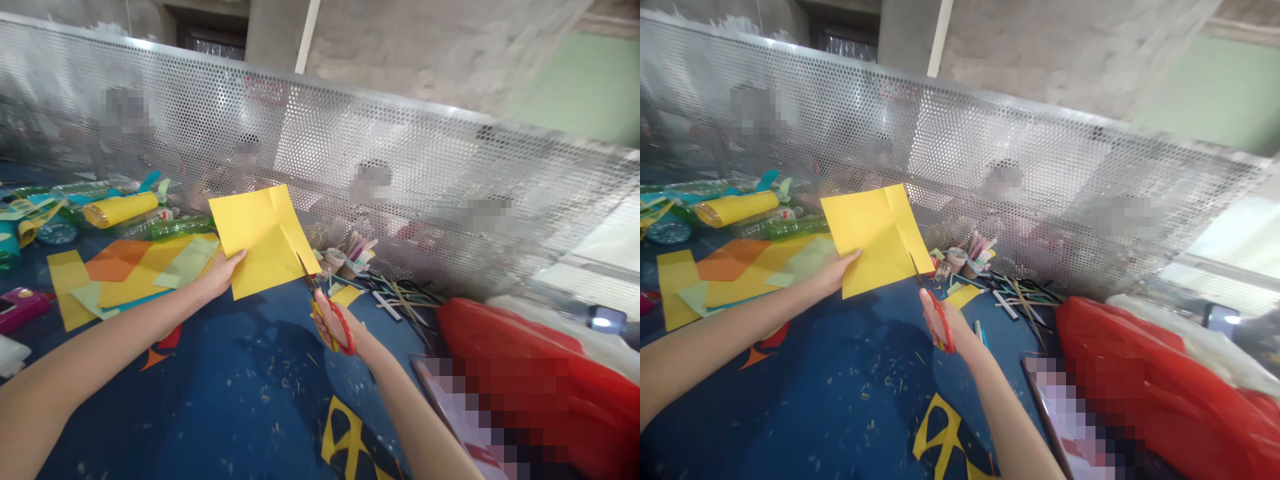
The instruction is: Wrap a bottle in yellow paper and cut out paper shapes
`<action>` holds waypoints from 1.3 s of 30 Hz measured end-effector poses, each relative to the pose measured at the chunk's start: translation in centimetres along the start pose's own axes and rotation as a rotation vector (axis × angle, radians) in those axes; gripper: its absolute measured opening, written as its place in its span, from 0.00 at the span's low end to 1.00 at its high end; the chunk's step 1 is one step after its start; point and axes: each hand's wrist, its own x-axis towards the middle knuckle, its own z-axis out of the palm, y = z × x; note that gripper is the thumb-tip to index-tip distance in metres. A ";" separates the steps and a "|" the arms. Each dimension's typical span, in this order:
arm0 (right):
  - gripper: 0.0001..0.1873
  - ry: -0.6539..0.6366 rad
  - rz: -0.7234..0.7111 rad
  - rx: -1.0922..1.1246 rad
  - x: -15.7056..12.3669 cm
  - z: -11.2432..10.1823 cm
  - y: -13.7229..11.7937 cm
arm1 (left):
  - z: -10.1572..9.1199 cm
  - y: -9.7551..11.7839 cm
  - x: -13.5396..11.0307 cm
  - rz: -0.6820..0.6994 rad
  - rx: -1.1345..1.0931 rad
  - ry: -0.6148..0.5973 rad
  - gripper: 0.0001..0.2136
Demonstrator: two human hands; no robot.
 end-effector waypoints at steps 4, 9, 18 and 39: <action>0.33 0.010 0.016 -0.008 0.0 0.1 -0.2 | -0.1 0.0 0.1 -0.008 0.012 0.017 0.17; 0.32 0.038 0.041 -0.029 -0.3 0.2 -0.7 | -0.2 -0.2 0.3 -0.027 0.005 0.045 0.16; 0.30 0.059 0.048 -0.048 -0.4 0.2 -0.8 | -0.6 -0.6 0.6 -0.013 0.008 0.026 0.16; 0.33 -0.145 0.005 0.098 -1.3 -0.4 -1.0 | 0.0 -0.5 -0.3 0.066 0.096 -0.128 0.21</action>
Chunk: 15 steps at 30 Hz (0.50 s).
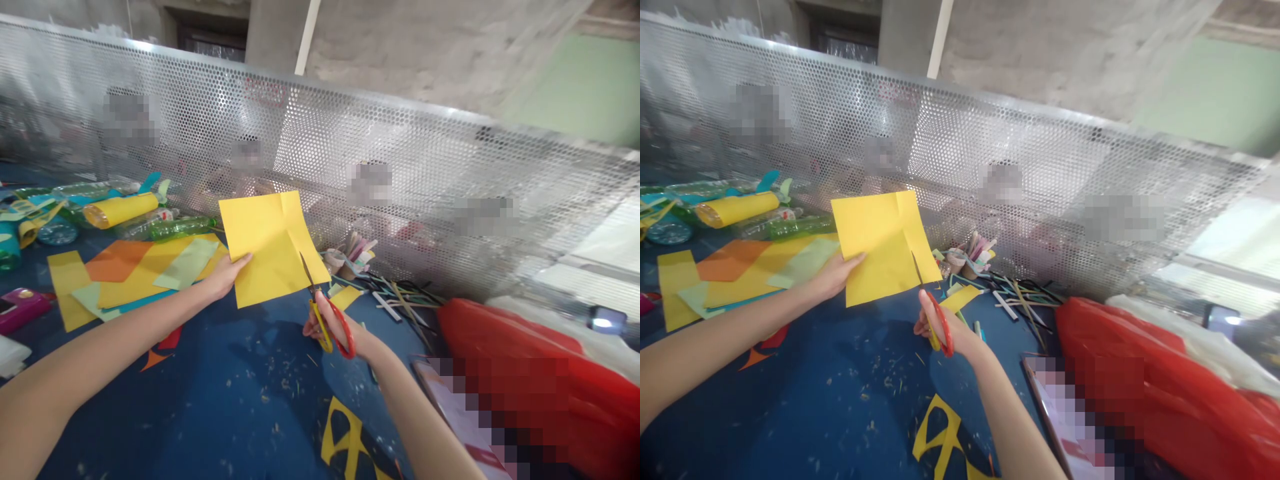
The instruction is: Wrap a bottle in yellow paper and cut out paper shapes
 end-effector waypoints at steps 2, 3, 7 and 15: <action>0.34 0.013 0.001 0.013 -0.1 0.0 -0.1 | 0.1 0.0 -0.1 0.029 0.006 -0.009 0.22; 0.34 0.018 -0.001 0.020 0.0 0.1 -0.1 | 0.1 0.0 -0.1 0.038 0.006 -0.008 0.22; 0.33 0.026 0.015 0.063 0.1 0.0 0.1 | 0.2 0.2 -0.1 0.046 -0.012 0.008 0.21; 0.36 0.036 0.008 0.010 0.1 -0.1 0.1 | 0.2 0.1 0.0 0.082 0.049 0.005 0.23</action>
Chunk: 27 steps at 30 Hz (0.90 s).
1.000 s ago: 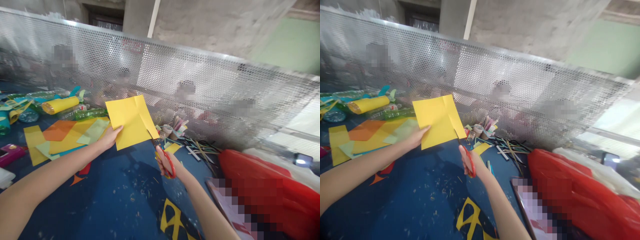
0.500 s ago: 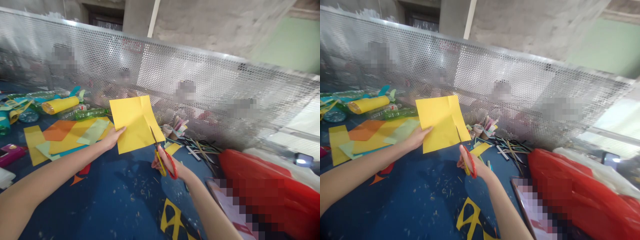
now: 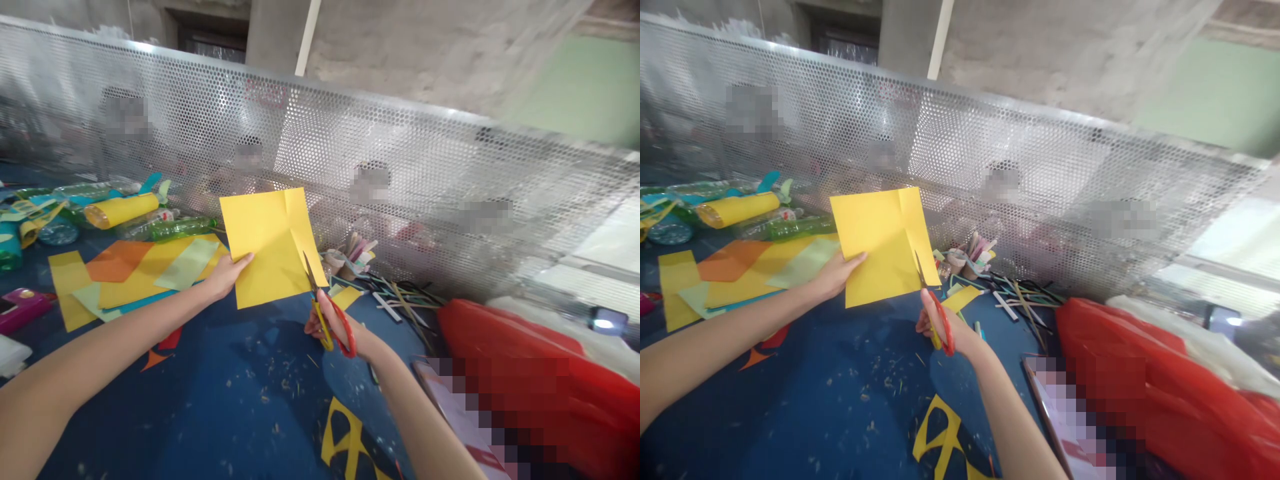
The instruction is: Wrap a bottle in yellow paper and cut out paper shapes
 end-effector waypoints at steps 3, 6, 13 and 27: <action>0.35 -0.017 -0.022 0.012 0.3 -0.1 0.4 | 0.2 0.1 -0.1 -0.010 0.000 -0.006 0.23; 0.34 -0.007 -0.044 0.049 0.7 -0.2 1.0 | 0.4 0.2 -0.3 -0.029 -0.029 -0.017 0.22; 0.30 -0.002 -0.051 0.060 1.2 -0.2 1.5 | 0.4 0.2 -0.4 -0.101 -0.055 -0.016 0.19; 0.33 0.086 -0.096 -0.019 1.1 0.3 0.8 | 0.4 0.2 -0.4 -0.129 -0.081 -0.048 0.18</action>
